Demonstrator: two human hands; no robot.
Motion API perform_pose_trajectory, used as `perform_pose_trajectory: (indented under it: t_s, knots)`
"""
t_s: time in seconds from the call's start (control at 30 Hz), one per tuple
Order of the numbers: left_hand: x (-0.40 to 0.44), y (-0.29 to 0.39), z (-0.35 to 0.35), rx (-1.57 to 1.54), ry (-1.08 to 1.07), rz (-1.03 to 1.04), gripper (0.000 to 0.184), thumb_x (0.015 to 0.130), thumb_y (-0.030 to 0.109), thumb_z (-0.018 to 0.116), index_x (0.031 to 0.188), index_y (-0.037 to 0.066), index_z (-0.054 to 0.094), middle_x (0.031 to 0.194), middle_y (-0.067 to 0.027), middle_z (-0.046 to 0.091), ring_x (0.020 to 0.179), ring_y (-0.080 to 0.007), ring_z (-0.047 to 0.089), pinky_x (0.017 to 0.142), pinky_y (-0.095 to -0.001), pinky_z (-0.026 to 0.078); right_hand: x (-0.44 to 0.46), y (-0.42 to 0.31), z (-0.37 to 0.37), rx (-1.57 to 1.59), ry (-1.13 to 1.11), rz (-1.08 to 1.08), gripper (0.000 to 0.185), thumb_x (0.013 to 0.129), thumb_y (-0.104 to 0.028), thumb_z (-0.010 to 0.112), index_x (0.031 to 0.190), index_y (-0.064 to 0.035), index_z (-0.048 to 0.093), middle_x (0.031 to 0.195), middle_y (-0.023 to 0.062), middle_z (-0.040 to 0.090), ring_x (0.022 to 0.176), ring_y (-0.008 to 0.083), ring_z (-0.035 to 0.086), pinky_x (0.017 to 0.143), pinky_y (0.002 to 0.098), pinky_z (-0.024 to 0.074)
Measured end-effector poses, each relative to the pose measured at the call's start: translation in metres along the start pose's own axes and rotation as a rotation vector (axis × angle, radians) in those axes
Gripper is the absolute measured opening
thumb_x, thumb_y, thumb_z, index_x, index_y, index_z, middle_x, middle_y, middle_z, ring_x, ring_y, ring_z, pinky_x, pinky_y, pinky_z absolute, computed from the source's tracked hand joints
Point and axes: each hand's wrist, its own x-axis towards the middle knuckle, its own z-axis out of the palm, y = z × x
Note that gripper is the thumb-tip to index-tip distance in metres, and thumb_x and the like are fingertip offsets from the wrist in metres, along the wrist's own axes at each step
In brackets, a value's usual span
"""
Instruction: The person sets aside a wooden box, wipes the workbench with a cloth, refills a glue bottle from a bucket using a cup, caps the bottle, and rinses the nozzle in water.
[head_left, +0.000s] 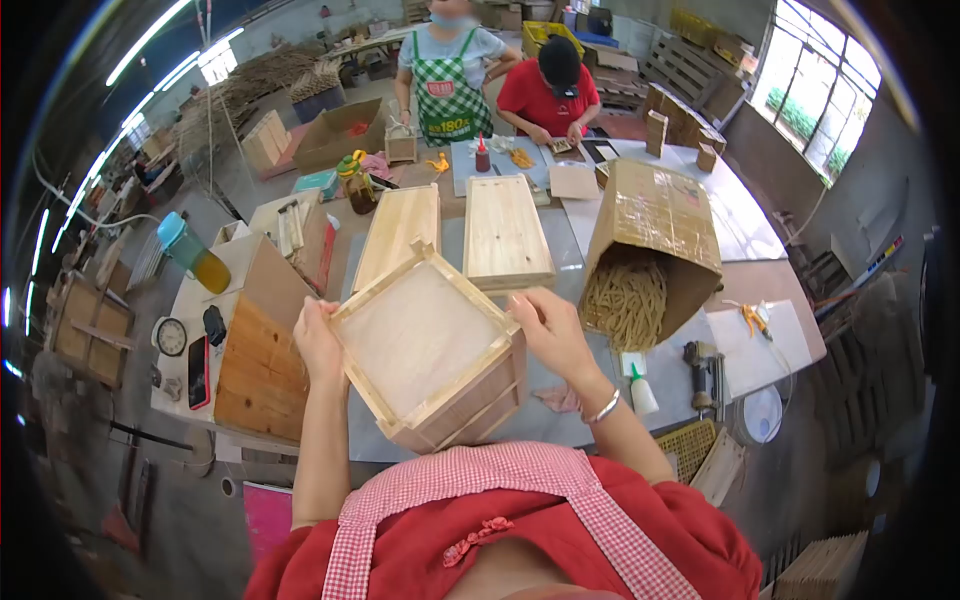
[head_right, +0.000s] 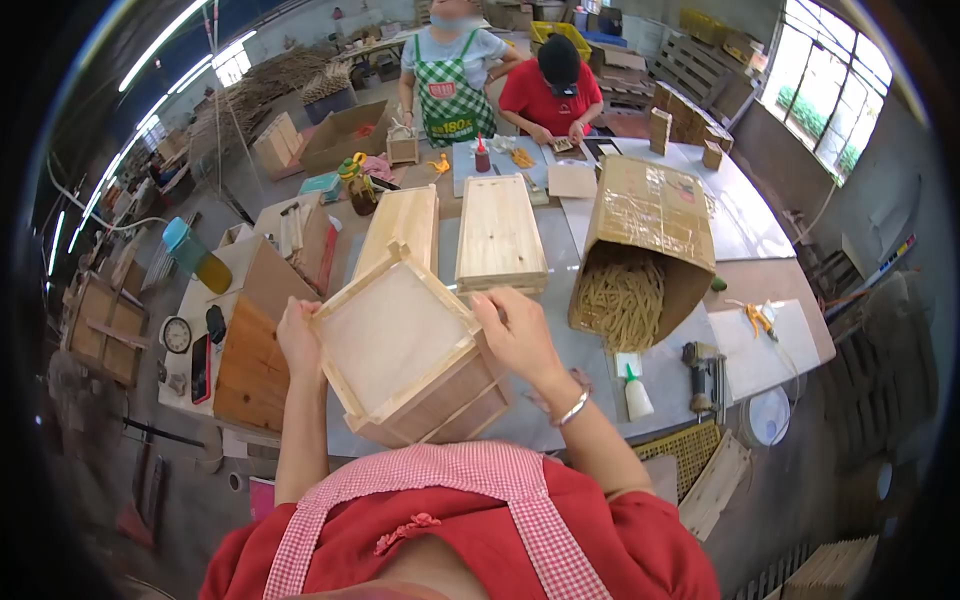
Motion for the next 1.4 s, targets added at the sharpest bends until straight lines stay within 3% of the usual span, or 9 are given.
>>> perform_pose_trajectory:
  t_s: [0.13, 0.4, 0.73, 0.97, 1.07, 1.2, 1.3, 1.37, 1.4]
  knots:
    - [-0.013, 0.001, -0.01, -0.106, 0.175, -0.019, 0.039, 0.108, 0.034, 0.043, 0.084, 0.006, 0.056, 0.086, -0.0041, 0.059, 0.084, -0.0148, 0.056, 0.081, -0.0308, 0.045, 0.002, 0.021, 0.028, 0.123, 0.123, 0.169, 0.03, 0.097, -0.023, 0.064, 0.081, 0.0029, 0.063, 0.073, 0.0119, 0.058, 0.063, 0.0196, 0.054, 0.06, 0.0326, 0.044]
    - [-0.051, 0.009, -0.017, -0.154, 0.276, -0.022, 0.033, 0.107, 0.03, 0.043, 0.091, 0.004, 0.055, 0.097, -0.0058, 0.053, 0.094, -0.0163, 0.051, 0.09, -0.0317, 0.041, 0.056, 0.031, 0.075, 0.052, 0.283, 0.065, 0.031, 0.095, -0.019, 0.063, 0.074, 0.003, 0.058, 0.069, 0.0102, 0.053, 0.061, 0.0175, 0.049, 0.058, 0.0336, 0.0407]
    - [-0.093, 0.033, -0.062, 0.17, -0.019, 0.073, 0.024, 0.104, 0.016, 0.042, 0.089, 0.002, 0.053, 0.101, -0.0084, 0.049, 0.101, -0.0201, 0.051, 0.098, -0.032, 0.037, 0.075, 0.022, 0.1, 0.126, 0.292, 0.104, 0.022, 0.097, -0.015, 0.056, 0.082, 0.0013, 0.055, 0.069, 0.0084, 0.052, 0.063, 0.0144, 0.047, 0.059, 0.0331, 0.0423]
    - [-0.048, 0.015, -0.089, -0.042, -0.217, -0.047, 0.03, 0.104, 0.018, 0.041, 0.082, 0.002, 0.053, 0.092, -0.0053, 0.053, 0.093, -0.0166, 0.051, 0.088, -0.0305, 0.04, 0.083, 0.028, 0.099, 0.043, 0.288, 0.03, 0.029, 0.099, -0.018, 0.053, 0.077, -0.0006, 0.043, 0.068, 0.0117, 0.044, 0.063, 0.0175, 0.042, 0.059, 0.0364, 0.0408]
    - [0.0, 0.017, -0.07, 0.163, -0.231, 0.086, 0.03, 0.105, 0.027, 0.046, 0.104, 0.003, 0.064, 0.102, -0.0038, 0.06, 0.096, -0.0148, 0.054, 0.086, -0.0301, 0.042, 0.074, 0.031, 0.101, 0.016, 0.294, 0.068, 0.03, 0.099, -0.018, 0.053, 0.077, -0.0003, 0.043, 0.067, 0.0131, 0.043, 0.064, 0.0201, 0.042, 0.059, 0.0373, 0.0394]
    - [0.054, -0.007, -0.023, -0.08, -0.304, -0.104, 0.037, 0.106, 0.028, 0.041, 0.124, 0.003, 0.062, 0.112, -0.0034, 0.063, 0.108, -0.017, 0.057, 0.096, -0.0314, 0.041, 0.072, 0.029, 0.101, -0.026, 0.311, 0.062, 0.031, 0.099, -0.019, 0.053, 0.076, -0.0003, 0.044, 0.065, 0.011, 0.042, 0.062, 0.0172, 0.04, 0.057, 0.0355, 0.0383]
    - [0.085, -0.033, -0.004, -0.264, -0.471, -0.344, 0.038, 0.106, 0.027, 0.039, 0.119, 0.002, 0.063, 0.111, -0.0038, 0.063, 0.107, -0.0175, 0.056, 0.099, -0.0305, 0.04, 0.074, 0.02, 0.101, 0.063, 0.315, 0.072, 0.032, 0.099, -0.019, 0.055, 0.076, -0.0008, 0.044, 0.064, 0.0074, 0.04, 0.061, 0.0135, 0.038, 0.056, 0.0337, 0.0372]
    - [0.098, -0.047, 0.0, 0.071, -0.61, 0.173, 0.036, 0.106, 0.025, 0.039, 0.111, 0.001, 0.065, 0.108, -0.0049, 0.063, 0.102, -0.0167, 0.057, 0.096, -0.0289, 0.04, 0.073, 0.02, 0.102, 0.068, 0.34, 0.044, 0.032, 0.099, -0.019, 0.056, 0.076, -0.0013, 0.043, 0.064, 0.0044, 0.039, 0.062, 0.0109, 0.038, 0.056, 0.0326, 0.0367]
    - [0.099, -0.046, 0.001, 0.076, -0.61, 0.169, 0.036, 0.106, 0.025, 0.039, 0.111, 0.001, 0.065, 0.108, -0.0049, 0.063, 0.102, -0.0167, 0.057, 0.096, -0.0289, 0.04, 0.073, 0.02, 0.104, 0.071, 0.338, 0.049, 0.032, 0.099, -0.019, 0.056, 0.076, -0.0013, 0.043, 0.064, 0.0044, 0.039, 0.062, 0.0109, 0.038, 0.056, 0.0326, 0.0367]
